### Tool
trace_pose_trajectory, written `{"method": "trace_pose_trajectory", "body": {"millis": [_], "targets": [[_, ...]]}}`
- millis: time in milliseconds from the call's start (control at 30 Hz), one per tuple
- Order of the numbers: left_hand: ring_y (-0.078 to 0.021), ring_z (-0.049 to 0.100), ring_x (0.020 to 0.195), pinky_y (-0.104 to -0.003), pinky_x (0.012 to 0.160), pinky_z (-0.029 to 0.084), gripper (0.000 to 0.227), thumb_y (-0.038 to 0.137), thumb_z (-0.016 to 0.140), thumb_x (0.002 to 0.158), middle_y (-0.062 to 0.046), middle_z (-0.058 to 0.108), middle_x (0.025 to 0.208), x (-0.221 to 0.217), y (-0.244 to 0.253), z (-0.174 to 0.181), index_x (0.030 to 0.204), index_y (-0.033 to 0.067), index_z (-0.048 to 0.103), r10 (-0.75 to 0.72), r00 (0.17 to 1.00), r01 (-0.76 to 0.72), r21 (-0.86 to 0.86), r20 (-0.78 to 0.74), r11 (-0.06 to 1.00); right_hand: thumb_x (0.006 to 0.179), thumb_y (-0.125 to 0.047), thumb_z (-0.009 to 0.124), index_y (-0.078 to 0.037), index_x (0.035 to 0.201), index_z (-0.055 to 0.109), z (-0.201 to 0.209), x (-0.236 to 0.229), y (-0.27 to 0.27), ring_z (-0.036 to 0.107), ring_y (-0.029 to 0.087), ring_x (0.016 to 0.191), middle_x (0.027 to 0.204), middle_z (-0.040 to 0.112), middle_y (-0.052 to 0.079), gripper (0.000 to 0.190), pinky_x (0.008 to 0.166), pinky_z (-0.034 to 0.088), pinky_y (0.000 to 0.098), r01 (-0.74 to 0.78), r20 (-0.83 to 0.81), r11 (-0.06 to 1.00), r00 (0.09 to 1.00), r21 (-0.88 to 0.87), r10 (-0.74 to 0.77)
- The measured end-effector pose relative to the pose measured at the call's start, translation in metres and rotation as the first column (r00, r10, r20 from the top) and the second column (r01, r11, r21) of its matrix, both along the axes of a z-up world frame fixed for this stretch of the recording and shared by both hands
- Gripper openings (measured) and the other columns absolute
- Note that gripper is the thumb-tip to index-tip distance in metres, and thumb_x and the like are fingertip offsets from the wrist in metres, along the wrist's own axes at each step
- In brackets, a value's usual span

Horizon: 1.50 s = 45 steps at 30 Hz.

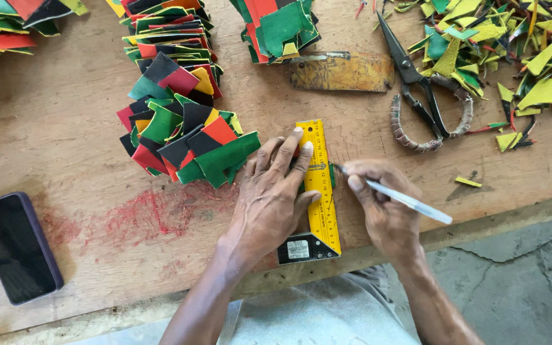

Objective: The person uses a yellow ruler and a white marker to draw straight lines on small, multicolored fabric pieces. They repeatedly pick up a piece, align the ruler, mark a line, and place the piece into a growing stack on the table.

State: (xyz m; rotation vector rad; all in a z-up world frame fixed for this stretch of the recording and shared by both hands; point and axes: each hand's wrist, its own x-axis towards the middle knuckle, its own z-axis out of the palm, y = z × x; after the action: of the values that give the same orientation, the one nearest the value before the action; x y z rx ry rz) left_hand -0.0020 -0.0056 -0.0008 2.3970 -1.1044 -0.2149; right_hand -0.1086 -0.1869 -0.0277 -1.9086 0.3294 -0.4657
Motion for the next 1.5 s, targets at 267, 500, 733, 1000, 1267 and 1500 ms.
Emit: {"method": "trace_pose_trajectory", "body": {"millis": [267, 500, 733, 1000, 1267, 1500], "targets": [[-0.0361, 0.034, 0.143, -0.051, 0.116, 0.029, 0.079, 0.039, 0.075, 0.084, -0.016, 0.036, 0.158, 0.001, -0.001, 0.001, 0.148, 0.0007, 0.048, 0.005, 1.000, -0.005, -0.009, -0.015, 1.000, 0.098, -0.009, 0.068, -0.009, 0.106, 0.066, 0.010, -0.040, 0.013, 0.069, 0.014, 0.103, 0.106, 0.071, 0.007, 0.008, 0.090, 0.059, 0.0306, -0.050, 0.031, 0.999, 0.998, 0.010, 0.050], [-0.0351, 0.039, 0.141, -0.049, 0.116, 0.032, 0.061, 0.025, 0.071, 0.092, -0.015, 0.039, 0.158, 0.003, 0.002, 0.000, 0.146, 0.0053, 0.053, 0.009, 1.000, -0.009, -0.069, 0.003, 0.998, 0.079, -0.029, 0.075, -0.015, 0.131, 0.069, 0.017, -0.050, 0.013, 0.061, 0.022, 0.085, 0.091, 0.059, 0.007, 0.054, 0.080, 0.053, 0.0361, -0.529, -0.388, 0.815, 0.820, -0.237, 0.420], [-0.0361, 0.046, 0.133, -0.045, 0.111, 0.041, 0.058, 0.008, 0.072, 0.086, -0.016, 0.048, 0.147, 0.008, 0.000, 0.009, 0.141, 0.0016, 0.057, 0.039, 0.999, -0.043, -0.143, -0.029, 0.989, 0.063, -0.014, 0.087, -0.012, 0.108, 0.068, 0.034, -0.047, 0.008, 0.061, 0.024, 0.089, 0.095, 0.062, 0.006, 0.048, 0.077, 0.051, 0.0391, -0.421, -0.314, 0.815, 0.897, -0.399, 0.310], [-0.0368, 0.053, 0.117, -0.046, 0.101, 0.046, 0.068, 0.007, 0.077, 0.079, -0.014, 0.056, 0.129, 0.016, -0.009, 0.025, 0.142, 0.0016, 0.053, 0.028, 0.996, -0.036, -0.101, -0.086, 0.994, 0.065, -0.034, 0.089, -0.017, 0.124, 0.071, 0.038, -0.036, 0.012, 0.053, 0.029, 0.088, 0.092, 0.053, 0.011, 0.064, 0.078, 0.046, 0.0438, -0.534, -0.389, 0.769, 0.830, -0.351, 0.399], [-0.0362, 0.060, 0.106, -0.045, 0.090, 0.050, 0.078, 0.014, 0.082, 0.080, -0.018, 0.056, 0.118, 0.015, -0.005, 0.031, 0.148, 0.0009, 0.044, 0.099, 0.983, -0.109, -0.057, -0.156, 0.992, 0.061, -0.013, 0.088, -0.012, 0.117, 0.069, 0.029, -0.049, -0.014, 0.059, 0.027, 0.089, 0.096, 0.056, 0.010, 0.059, 0.078, 0.053, 0.0382, -0.370, -0.408, 0.852, 0.889, -0.371, 0.209], [-0.0347, 0.063, 0.110, -0.044, 0.092, 0.053, 0.073, 0.013, 0.080, 0.075, -0.014, 0.063, 0.121, 0.022, -0.012, 0.032, 0.141, 0.0041, 0.051, -0.055, 0.995, 0.065, -0.118, 0.087, 0.991, 0.056, -0.005, 0.087, -0.013, 0.119, 0.071, 0.022, -0.057, -0.027, 0.063, 0.027, 0.091, 0.097, 0.058, 0.009, 0.065, 0.079, 0.055, 0.0384, -0.341, -0.438, 0.883, 0.881, -0.323, 0.180]]}}
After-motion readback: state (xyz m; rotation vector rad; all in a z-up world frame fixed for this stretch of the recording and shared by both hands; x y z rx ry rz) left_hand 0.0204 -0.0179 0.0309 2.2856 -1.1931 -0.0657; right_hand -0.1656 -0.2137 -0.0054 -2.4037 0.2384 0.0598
